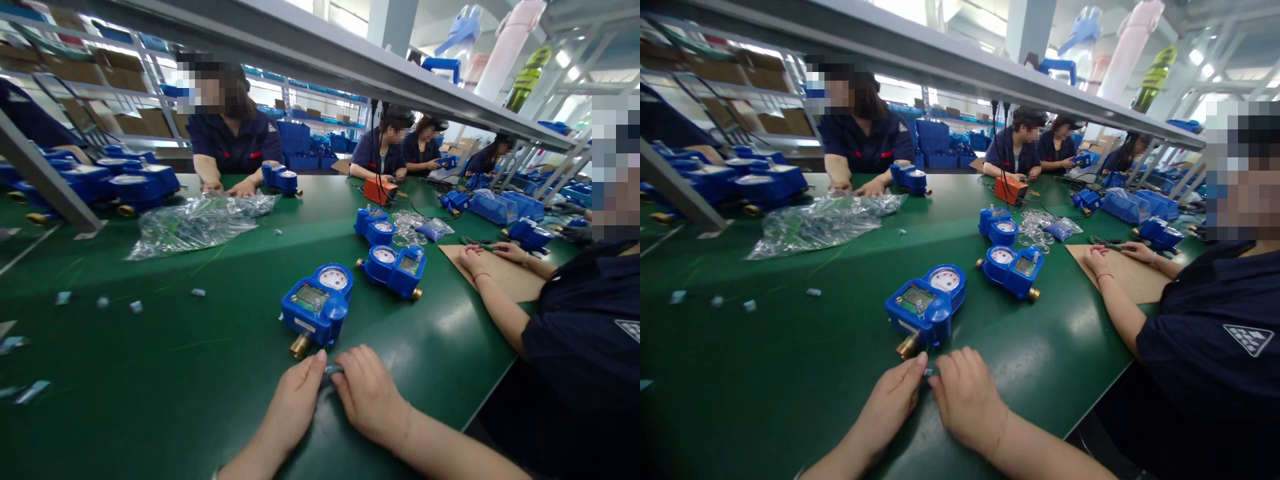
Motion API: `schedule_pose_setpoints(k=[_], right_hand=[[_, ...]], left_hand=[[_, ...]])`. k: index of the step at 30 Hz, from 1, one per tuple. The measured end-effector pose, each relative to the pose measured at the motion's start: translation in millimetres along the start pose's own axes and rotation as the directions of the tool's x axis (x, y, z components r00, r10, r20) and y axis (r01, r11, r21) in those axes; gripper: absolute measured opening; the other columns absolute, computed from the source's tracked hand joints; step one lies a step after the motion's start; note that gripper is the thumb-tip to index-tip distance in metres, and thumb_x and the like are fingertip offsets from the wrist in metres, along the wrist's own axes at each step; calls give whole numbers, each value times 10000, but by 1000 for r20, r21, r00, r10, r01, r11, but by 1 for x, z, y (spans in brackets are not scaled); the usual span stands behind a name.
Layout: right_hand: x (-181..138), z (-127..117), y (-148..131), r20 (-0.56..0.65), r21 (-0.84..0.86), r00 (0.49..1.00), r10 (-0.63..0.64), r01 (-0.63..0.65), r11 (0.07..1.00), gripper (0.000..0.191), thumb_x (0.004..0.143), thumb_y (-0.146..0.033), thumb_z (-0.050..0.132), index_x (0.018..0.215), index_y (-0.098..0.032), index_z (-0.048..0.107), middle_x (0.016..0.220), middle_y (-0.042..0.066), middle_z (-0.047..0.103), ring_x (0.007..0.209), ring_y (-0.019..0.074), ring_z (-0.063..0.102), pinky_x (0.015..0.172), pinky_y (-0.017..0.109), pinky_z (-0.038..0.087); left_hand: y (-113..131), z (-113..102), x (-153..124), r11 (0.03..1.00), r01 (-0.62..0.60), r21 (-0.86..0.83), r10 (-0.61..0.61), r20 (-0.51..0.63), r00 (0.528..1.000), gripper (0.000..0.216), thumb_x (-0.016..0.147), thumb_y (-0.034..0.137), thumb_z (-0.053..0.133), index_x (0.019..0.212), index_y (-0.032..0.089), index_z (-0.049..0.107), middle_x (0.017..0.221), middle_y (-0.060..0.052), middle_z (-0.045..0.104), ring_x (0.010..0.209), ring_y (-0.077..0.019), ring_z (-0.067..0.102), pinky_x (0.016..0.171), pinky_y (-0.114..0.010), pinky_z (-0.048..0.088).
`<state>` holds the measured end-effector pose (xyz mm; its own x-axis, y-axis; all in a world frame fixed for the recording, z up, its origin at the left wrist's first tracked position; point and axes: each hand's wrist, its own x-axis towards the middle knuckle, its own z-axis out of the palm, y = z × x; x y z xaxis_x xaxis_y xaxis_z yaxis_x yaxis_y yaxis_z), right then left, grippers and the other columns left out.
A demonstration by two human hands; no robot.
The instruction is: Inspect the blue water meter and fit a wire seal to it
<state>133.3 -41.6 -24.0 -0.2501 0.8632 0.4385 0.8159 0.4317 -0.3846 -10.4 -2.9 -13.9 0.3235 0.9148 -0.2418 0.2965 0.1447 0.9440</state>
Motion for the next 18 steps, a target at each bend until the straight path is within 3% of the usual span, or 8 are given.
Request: schedule_pose_setpoints(k=[5, 13, 16, 18], right_hand=[[12, 7, -2, 82, -27, 996, 25, -23, 999, 228, 915, -185, 301, 806, -165, 500, 772, 65, 535, 743, 196, 466, 726, 342, 413], [5, 16, -6, 107, -8, 993, 42, -41, 999, 249, 913, -192, 273, 841, -153, 509, 798, 83, 524, 765, 210, 456, 731, 356, 386], [1, 18, -7, 141, 223, 978, 152, -181, 958, 224, 894, -221, 303, 822, -165, 508, 813, 86, 518, 790, 215, 449, 767, 379, 359], [1, 20, -8, 205, 445, 938, 281, -345, 826, 198, 875, -260, 342, 767, -180, 488, 780, 64, 510, 771, 196, 455, 771, 366, 357]], left_hand=[[-4, -6, 3, 995, 20, -94, -15, 50, 999, 475, 804, 640, 391, 650, 191, 398, 515, 64, 301, 479, -112, 263, 457, -223, 234], [7, -8, 0, 994, -51, 99, 47, 40, 998, 470, 827, 589, 349, 648, 184, 508, 574, 4, 486, 589, -174, 440, 557, -259, 367], [5, -6, 1, 985, -92, 148, 85, 57, 995, 452, 844, 540, 337, 662, 180, 540, 703, -28, 576, 702, -198, 504, 661, -279, 410], [4, -5, 2, 983, -94, 159, 84, 71, 994, 446, 843, 532, 335, 663, 181, 543, 737, -35, 598, 727, -203, 522, 686, -283, 417]])
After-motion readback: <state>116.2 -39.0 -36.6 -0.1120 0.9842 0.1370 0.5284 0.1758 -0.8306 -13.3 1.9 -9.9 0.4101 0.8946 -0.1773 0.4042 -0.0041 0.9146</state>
